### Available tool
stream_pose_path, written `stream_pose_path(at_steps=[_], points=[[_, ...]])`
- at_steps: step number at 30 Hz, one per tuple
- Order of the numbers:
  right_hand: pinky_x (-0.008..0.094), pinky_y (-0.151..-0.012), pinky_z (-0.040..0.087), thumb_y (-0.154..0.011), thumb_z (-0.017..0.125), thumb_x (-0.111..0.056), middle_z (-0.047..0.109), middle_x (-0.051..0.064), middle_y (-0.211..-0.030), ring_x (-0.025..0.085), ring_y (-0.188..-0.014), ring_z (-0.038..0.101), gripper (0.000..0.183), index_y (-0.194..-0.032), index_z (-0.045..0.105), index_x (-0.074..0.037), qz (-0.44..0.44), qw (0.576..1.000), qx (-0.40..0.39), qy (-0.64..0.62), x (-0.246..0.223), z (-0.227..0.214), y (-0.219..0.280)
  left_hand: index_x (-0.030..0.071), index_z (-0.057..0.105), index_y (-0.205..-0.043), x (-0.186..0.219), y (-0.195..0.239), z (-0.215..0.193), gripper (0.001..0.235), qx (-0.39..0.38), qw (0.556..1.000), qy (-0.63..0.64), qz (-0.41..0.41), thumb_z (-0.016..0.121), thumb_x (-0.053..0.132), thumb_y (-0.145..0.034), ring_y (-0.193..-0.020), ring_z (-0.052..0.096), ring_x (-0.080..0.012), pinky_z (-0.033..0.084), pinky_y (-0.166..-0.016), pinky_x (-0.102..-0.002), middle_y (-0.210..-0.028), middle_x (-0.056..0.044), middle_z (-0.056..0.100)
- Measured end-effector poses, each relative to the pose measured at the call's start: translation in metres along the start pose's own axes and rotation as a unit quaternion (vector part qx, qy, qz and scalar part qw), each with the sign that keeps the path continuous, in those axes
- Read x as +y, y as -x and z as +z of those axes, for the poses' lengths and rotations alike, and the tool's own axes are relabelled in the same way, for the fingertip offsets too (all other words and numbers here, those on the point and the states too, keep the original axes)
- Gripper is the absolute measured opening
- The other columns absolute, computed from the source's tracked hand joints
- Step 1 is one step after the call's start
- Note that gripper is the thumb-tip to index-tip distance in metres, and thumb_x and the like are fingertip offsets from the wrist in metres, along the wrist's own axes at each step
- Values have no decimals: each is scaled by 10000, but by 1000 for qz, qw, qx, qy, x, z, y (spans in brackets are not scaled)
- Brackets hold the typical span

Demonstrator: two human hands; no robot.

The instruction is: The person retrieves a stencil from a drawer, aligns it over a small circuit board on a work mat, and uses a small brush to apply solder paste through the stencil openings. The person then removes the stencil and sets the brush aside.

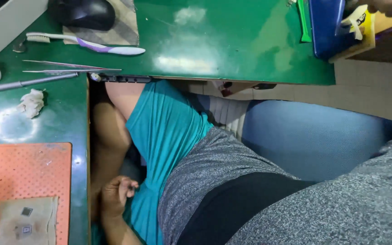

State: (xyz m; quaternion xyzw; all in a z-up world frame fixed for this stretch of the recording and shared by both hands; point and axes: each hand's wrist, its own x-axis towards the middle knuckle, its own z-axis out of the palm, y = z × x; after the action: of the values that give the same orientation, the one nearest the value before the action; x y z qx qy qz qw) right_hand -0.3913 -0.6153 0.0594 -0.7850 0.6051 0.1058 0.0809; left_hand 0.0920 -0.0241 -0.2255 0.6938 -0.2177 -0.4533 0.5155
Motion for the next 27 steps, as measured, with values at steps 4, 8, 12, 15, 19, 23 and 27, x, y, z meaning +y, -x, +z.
stream_pose_path(at_steps=[4,8,12,15,19,23,27], points=[[441,-588,408,-910,601,-127,586,275,-880,362,-747,541,240,-918,601,113,107,994,8,-23,5,36,-3,-36,593,-816,-26,-1,-13,401,-103,971,217,16,468,343,-856,-484,466,-129,428,-564,-254,-493,-64,462],[408,-595,410,-889,586,-42,504,216,-898,322,-734,485,168,-1002,498,45,174,983,39,-48,-30,38,27,-33,560,-1014,-1,1,-10,315,-99,972,213,-11,499,222,-839,-652,526,-146,366,-696,-232,-667,-88,533],[283,-451,409,-815,584,-97,565,79,-832,184,-693,538,112,-878,492,-101,242,951,55,-186,-33,44,35,-55,463,-1147,11,-2,-7,398,-104,966,236,-32,459,214,-853,-725,516,-165,367,-770,-254,-705,-100,525],[296,-449,222,-968,481,-257,468,-23,-654,105,-518,357,221,-766,447,-174,281,931,-19,-234,-15,46,36,-68,420,-1191,10,0,-6,424,-98,964,243,-46,450,186,-853,-760,512,-173,393,-735,-252,-770,-120,531],[331,-368,272,-851,514,-67,502,58,-712,164,-516,362,51,-883,529,-105,289,935,44,-201,-44,32,55,-50,441,-1190,13,4,-6,408,-66,966,242,-67,453,174,-848,-805,532,-189,422,-772,-276,-821,-134,558],[501,-696,409,-942,529,-129,557,185,-904,287,-805,526,150,-929,525,21,240,958,109,-109,-82,20,81,-42,457,-1185,17,5,-7,395,-51,967,240,-67,452,166,-849,-828,544,-189,440,-770,-285,-849,-139,570],[478,-514,425,-806,617,-3,563,263,-940,346,-767,531,269,-1043,563,111,241,970,32,1,-89,17,84,-31,464,-1181,18,6,-7,386,-51,968,237,-63,443,175,-855,-838,546,-197,437,-768,-282,-862,-141,575]])
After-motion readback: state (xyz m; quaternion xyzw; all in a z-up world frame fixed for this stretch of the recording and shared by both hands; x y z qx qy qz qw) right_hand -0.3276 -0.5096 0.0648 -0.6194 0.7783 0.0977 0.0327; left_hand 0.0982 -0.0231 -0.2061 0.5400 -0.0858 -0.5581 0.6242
